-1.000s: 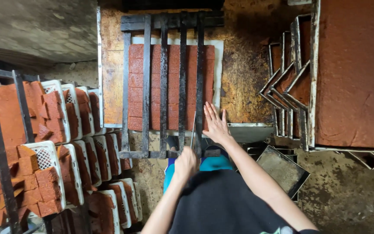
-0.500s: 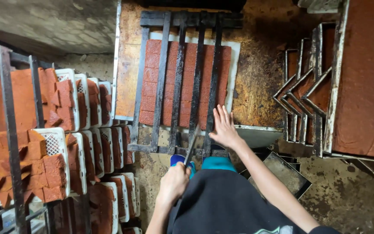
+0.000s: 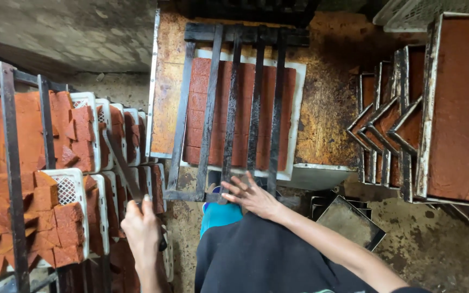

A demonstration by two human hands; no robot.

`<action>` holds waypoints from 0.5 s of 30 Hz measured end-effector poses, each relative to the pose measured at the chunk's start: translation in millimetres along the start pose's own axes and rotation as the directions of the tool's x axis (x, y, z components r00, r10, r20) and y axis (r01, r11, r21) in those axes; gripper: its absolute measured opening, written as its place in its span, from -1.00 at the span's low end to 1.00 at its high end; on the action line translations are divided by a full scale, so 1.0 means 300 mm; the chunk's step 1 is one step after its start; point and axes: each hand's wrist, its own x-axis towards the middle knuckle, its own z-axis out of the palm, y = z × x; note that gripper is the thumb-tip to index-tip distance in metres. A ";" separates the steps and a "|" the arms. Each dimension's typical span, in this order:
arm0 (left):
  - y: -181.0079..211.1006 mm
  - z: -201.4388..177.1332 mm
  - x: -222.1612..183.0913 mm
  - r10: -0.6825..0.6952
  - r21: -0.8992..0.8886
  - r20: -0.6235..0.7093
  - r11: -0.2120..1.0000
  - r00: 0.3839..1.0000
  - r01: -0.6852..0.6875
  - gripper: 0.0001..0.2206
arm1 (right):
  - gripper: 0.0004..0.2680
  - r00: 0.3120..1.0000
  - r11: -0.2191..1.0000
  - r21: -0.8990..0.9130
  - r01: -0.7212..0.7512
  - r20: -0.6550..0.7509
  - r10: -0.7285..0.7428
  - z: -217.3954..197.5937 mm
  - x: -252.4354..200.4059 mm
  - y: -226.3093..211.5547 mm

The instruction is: Cutting large sheets of bread into uniform squares using a metal guide and a knife on a production workbench.

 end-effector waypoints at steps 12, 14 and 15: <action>0.014 -0.130 0.528 0.286 -0.236 -0.099 0.924 0.953 -0.302 -0.75 | -0.81 0.836 0.926 0.359 -0.119 -0.466 0.288 -1.200 0.268 0.589; 0.064 -0.125 0.565 0.336 -0.182 -0.087 0.920 0.938 -0.347 -0.71 | -0.96 0.809 0.863 0.489 -0.127 -0.452 0.376 -0.978 0.098 0.923; 0.098 -0.116 0.590 0.384 -0.137 -0.085 0.909 0.919 -0.393 -0.65 | -0.88 0.782 0.789 0.603 -0.117 -0.433 0.447 -0.916 0.032 1.096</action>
